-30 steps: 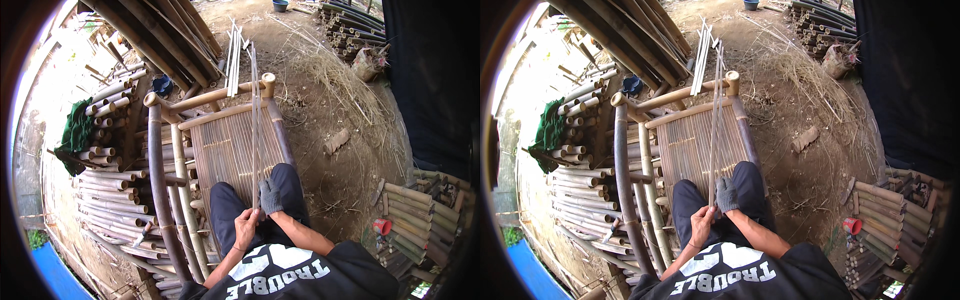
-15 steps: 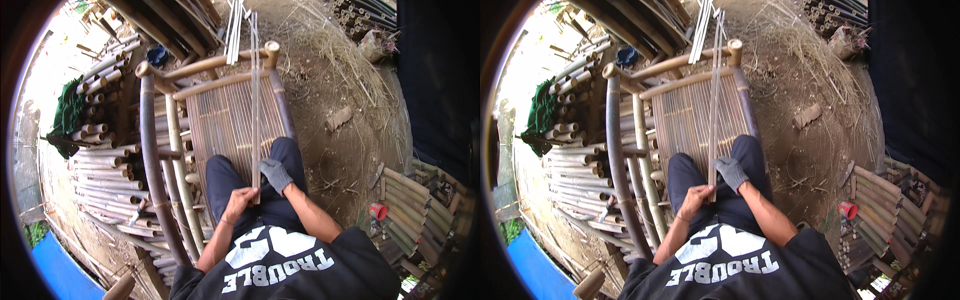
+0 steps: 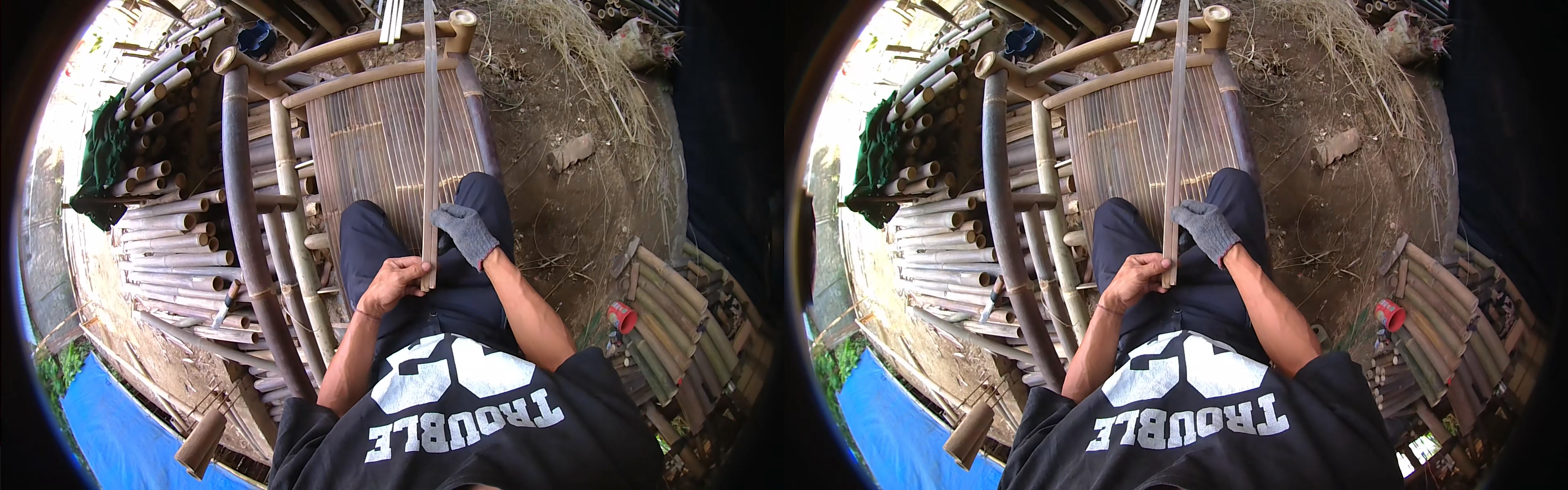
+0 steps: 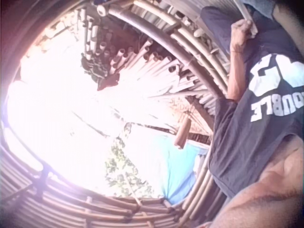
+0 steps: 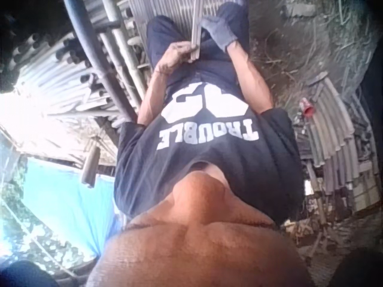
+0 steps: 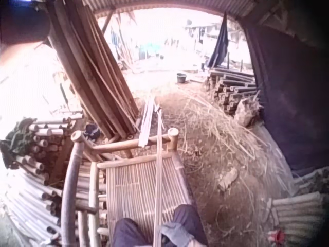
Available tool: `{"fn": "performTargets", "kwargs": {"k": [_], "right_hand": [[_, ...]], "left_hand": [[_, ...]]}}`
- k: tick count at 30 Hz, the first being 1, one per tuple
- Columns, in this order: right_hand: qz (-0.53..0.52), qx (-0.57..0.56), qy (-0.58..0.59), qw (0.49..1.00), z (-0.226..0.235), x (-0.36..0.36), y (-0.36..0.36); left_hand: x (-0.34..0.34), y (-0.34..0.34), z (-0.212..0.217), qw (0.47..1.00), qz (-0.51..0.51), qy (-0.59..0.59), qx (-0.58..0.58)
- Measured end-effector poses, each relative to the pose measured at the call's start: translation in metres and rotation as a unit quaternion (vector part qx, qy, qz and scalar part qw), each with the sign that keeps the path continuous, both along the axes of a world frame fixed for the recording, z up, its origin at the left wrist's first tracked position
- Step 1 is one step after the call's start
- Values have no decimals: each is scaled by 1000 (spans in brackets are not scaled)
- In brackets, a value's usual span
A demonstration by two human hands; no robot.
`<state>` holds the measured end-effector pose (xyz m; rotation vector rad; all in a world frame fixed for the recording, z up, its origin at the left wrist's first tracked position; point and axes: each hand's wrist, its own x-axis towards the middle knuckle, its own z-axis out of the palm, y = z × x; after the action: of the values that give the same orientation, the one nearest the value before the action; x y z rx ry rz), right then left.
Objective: The person sits cross-legged on the ground and weaves thin bamboo strips into a mat using a large curved bamboo frame. They repeatedly pass the strips through the existing weave and use a wooden tool to tighten the rows.
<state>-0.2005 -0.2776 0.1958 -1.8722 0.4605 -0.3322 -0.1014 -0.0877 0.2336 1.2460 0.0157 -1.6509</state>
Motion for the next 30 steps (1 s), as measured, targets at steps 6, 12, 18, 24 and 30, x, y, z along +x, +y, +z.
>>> {"fn": "performTargets", "kwargs": {"k": [6, 12, 18, 24, 30], "right_hand": [[-14, 186, 52, 981, 8, -2, 4], [-37, 222, 48, 973, 10, 3, 8], [-64, 250, 76, 963, 12, 9, 9], [-68, 286, 79, 953, 20, 9, 9], [-57, 273, 98, 955, 21, 11, 7]], "left_hand": [[-4, 2, 0, 1000, 19, -21, 7], [0, 5, -1, 999, 14, -44, -9], [1, 7, -2, 999, 20, -46, -10], [0, 7, -4, 999, 22, -42, 0], [4, 7, 0, 999, 30, -29, 3]]}}
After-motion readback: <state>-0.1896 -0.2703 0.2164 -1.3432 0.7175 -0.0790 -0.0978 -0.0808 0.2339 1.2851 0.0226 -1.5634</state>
